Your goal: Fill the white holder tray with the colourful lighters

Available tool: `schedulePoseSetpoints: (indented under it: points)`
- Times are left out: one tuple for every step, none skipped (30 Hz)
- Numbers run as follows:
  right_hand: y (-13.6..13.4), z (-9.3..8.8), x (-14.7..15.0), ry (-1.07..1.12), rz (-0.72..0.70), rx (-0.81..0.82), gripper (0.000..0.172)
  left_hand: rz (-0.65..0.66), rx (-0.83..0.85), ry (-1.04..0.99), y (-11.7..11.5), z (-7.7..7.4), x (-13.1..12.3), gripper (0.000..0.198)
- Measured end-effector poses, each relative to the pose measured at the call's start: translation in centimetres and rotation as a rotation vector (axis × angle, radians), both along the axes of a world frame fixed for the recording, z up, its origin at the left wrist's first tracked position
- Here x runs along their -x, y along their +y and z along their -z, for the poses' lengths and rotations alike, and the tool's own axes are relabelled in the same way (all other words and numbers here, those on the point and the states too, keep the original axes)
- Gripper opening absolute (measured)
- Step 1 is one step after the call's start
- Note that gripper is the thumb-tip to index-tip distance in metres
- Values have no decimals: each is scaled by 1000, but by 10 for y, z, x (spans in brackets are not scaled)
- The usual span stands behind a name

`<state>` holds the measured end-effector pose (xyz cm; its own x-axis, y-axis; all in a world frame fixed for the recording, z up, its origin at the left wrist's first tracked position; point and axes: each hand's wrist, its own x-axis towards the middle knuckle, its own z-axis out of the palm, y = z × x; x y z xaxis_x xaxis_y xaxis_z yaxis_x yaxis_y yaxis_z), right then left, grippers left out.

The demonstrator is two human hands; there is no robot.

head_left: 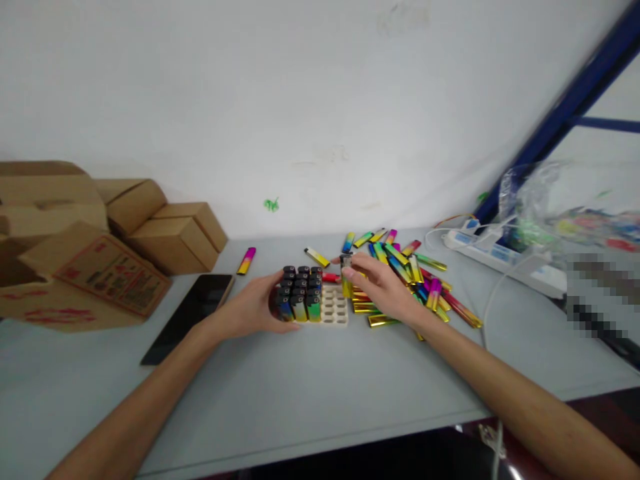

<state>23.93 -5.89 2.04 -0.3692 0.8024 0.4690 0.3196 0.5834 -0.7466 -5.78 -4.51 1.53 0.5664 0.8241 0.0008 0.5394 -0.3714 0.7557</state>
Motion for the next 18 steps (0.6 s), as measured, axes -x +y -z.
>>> schedulePoseSetpoints:
  points:
    - [-1, 2, 2, 13, 7, 18, 39, 8, 11, -22, 0, 0, 0, 71]
    - [-1, 3, 3, 22, 18, 39, 37, 20, 20, -46, 0, -1, 0, 72]
    - [-2, 5, 4, 26, 33, 56, 35, 31, 28, -67, 0, -1, -1, 74]
    - [-3, 6, 5, 20, 46, 68, 34, 42, 31, -82, 0, -2, -1, 75]
    - [-4, 6, 6, 5, 56, 70, 34, 50, 31, -89, 0, -2, -1, 76]
    - [-4, 7, 7, -15, 65, 62, 34, 55, 29, -90, 0, -2, -1, 77]
    - [-5, 7, 8, -32, 74, 46, 34, 56, 25, -86, 0, -1, -1, 78]
    - [-5, 7, 8, -42, 83, 28, 33, 57, 19, -81, 1, -1, 0, 79]
    - [-5, 8, 8, -49, 92, 10, 31, 58, 12, -75, 1, 0, 0, 79]
    - [-5, 8, 9, -56, 99, -2, 29, 58, 7, -69, 1, 1, 1, 79]
    - [-5, 8, 9, -67, 100, -7, 28, 57, 5, -63, 1, 1, 1, 78]
    - [-4, 8, 10, -86, 90, -6, 27, 55, 6, -56, 1, 1, 1, 78]
    - [-4, 8, 10, -112, 70, -3, 27, 53, 8, -49, 1, 1, 1, 78]
    - [-3, 8, 11, -144, 44, 0, 26, 49, 11, -39, 0, 1, 1, 78]
    - [-2, 7, 11, -179, 21, -1, 25, 45, 11, -28, 0, 0, 1, 77]
    - [-2, 6, 12, -212, 7, -6, 24, 44, 6, -16, 0, 0, 1, 77]
    - [-1, 5, 12, -241, 4, -11, 23, 45, -2, -4, 0, 0, 1, 76]
    - [0, 3, 11, -266, 8, -14, 23, 48, -16, 4, -1, 0, 1, 74]
